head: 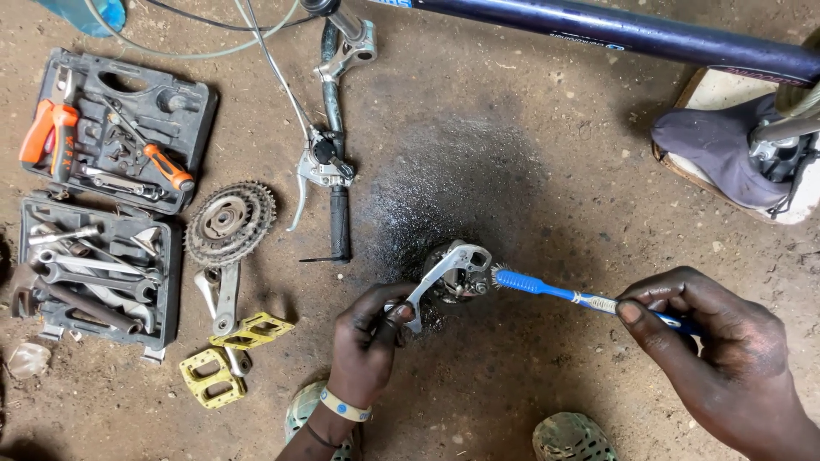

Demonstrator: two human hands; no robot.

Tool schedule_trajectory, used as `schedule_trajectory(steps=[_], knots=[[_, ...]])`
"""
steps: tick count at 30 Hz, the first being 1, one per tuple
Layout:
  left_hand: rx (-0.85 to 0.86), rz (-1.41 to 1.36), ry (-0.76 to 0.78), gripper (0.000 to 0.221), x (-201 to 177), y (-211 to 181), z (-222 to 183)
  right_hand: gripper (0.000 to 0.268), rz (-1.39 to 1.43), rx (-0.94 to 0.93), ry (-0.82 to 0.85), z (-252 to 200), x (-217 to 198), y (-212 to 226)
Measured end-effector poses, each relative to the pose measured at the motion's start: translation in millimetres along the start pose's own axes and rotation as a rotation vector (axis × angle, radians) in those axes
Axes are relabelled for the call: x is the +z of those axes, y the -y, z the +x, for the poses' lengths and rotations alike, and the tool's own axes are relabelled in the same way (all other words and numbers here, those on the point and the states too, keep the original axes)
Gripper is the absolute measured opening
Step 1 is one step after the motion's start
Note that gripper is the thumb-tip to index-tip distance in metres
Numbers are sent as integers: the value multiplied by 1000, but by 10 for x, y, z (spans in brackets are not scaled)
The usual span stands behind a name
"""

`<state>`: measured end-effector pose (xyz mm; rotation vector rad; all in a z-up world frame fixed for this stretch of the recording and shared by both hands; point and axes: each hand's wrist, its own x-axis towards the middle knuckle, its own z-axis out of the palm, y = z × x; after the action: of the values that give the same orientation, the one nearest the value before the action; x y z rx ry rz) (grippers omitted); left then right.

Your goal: Cleaning a bicycle derailleur and chain using a toothbrush.

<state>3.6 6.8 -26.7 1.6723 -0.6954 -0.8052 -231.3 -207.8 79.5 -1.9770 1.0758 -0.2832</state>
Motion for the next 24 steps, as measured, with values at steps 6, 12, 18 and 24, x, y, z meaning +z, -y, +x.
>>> schedule_trajectory(steps=[6,12,18,24], knots=[[205,82,-54,19,-12,-96,-9,3,-20,-16,-22,-3,18,-26],[324,118,-39,48,-32,-104,-63,5,24,2,-88,-18,59,-32],[650,486,-38,55,63,-12,-64,8,109,51,-85,-30,96,-87],[482,326,-122,44,45,-84,-49,6,164,3,-92,-17,85,-14]])
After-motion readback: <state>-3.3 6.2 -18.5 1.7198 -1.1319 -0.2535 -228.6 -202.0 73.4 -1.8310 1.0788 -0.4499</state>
